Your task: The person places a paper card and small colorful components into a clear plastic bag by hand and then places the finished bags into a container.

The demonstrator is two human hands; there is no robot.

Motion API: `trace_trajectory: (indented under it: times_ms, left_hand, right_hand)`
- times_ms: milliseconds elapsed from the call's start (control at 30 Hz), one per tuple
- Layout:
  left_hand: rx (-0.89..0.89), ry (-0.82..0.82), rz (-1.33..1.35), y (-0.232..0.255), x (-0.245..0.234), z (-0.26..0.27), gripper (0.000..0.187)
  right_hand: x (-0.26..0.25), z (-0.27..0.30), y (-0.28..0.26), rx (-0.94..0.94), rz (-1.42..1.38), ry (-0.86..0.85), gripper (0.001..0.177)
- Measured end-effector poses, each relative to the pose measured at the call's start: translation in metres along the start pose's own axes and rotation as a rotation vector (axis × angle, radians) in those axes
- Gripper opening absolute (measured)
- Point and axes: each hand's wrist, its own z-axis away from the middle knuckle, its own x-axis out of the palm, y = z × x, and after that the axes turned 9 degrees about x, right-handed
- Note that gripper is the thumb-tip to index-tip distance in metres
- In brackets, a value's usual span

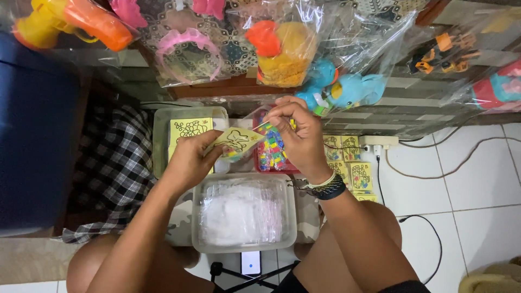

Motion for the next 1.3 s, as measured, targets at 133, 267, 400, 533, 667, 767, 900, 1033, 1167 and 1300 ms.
trace_trajectory:
  times_ms: [133, 267, 400, 533, 667, 767, 900, 1033, 1167, 1300]
  left_hand:
    - [-0.083, -0.044, 0.092, 0.005, 0.005, -0.001, 0.022]
    - [-0.124, -0.034, 0.225, 0.005, 0.013, -0.001, 0.021]
    - [-0.148, -0.03, 0.304, 0.014, 0.013, -0.005, 0.02]
    - [-0.197, 0.002, 0.446, 0.012, 0.018, -0.005, 0.015]
    - [-0.192, 0.078, 0.498, 0.009, 0.017, -0.006, 0.011]
    - [-0.167, 0.143, 0.506, 0.014, 0.009, -0.009, 0.007]
    - [-0.144, 0.207, 0.592, 0.017, 0.002, -0.01, 0.005]
    - [-0.107, 0.208, 0.657, 0.013, 0.006, -0.008, 0.007]
    - [-0.088, 0.141, 0.687, 0.018, 0.008, -0.004, 0.009]
    - [-0.084, 0.164, 0.744, 0.028, 0.007, -0.005, 0.024]
  right_hand:
    - [0.006, 0.002, -0.012, 0.09, 0.006, -0.028, 0.004]
    - [0.007, 0.001, -0.013, 0.086, 0.042, -0.041, 0.008]
    - [0.012, -0.002, 0.008, 0.078, 0.053, -0.056, 0.004]
    - [0.018, -0.005, 0.014, -0.027, 0.148, -0.067, 0.005]
    - [0.018, -0.009, 0.008, -0.121, 0.158, -0.07, 0.009]
    - [0.016, -0.005, -0.026, -0.001, 0.005, 0.069, 0.035]
    - [0.012, -0.005, -0.014, 0.14, -0.178, 0.054, 0.055]
    - [0.015, 0.005, -0.008, 0.35, -0.319, -0.119, 0.051]
    - [0.015, 0.017, 0.027, 0.344, -0.256, -0.123, 0.024]
    - [0.015, 0.013, 0.01, 0.386, -0.282, -0.081, 0.019]
